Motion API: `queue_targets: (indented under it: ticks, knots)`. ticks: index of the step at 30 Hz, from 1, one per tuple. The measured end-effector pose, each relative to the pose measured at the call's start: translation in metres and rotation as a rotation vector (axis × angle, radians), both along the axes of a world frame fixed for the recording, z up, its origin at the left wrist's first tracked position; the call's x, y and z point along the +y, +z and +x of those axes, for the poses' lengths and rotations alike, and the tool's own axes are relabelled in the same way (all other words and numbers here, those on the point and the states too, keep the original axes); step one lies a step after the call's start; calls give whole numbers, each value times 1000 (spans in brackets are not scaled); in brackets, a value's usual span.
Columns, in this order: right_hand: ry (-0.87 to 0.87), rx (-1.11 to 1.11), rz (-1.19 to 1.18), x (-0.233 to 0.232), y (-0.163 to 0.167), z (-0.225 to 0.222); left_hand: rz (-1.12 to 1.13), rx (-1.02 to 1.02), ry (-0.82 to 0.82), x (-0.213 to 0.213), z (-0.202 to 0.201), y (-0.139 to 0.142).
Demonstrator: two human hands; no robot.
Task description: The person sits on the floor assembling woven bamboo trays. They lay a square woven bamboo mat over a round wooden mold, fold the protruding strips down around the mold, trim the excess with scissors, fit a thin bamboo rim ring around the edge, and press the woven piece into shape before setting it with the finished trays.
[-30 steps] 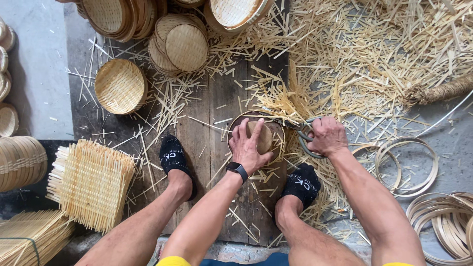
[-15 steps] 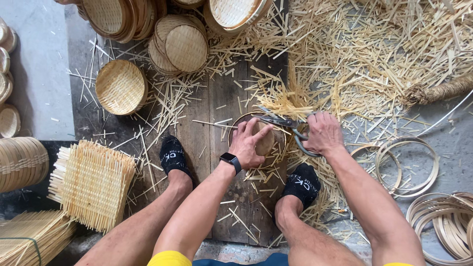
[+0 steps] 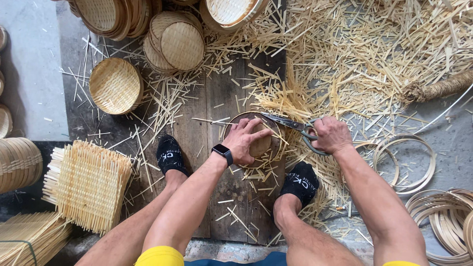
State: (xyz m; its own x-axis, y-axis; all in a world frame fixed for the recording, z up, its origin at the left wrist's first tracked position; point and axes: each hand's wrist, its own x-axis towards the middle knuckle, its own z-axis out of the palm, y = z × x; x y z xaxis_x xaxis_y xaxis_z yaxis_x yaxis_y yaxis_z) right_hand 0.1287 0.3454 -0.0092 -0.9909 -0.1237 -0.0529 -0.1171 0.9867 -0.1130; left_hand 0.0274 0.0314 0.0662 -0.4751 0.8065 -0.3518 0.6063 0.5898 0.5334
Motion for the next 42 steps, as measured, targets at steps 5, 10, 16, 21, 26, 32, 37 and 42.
queue_targets:
  ticks: [5, 10, 16, 21, 26, 32, 37, 42]
  knots:
    - [32, 2, 156, -23, -4, -12, -65, 2, -99, 3, -4, 4]
    - [8, -150, 143, -14, -15, -13, -57, 16, -178, -1, -11, 7]
    - [-499, -328, -15, 29, -17, -2, -7, -51, 52, 1, 2, 9]
    - [-803, -218, -6, 33, -24, 13, -3, -121, 597, 14, 41, -14]
    - [-768, -243, -592, -18, -5, 17, 72, 92, 914, 11, 3, -70]
    - [-757, -532, -1075, -76, 8, -9, 2, -222, 987, 24, -18, -92]
    - [-862, -567, -1185, -72, -11, -9, 41, -363, 1103, 35, -21, -89]
    - [-872, -514, -1173, -71, -34, -5, 32, -351, 1166, 38, -21, -88]
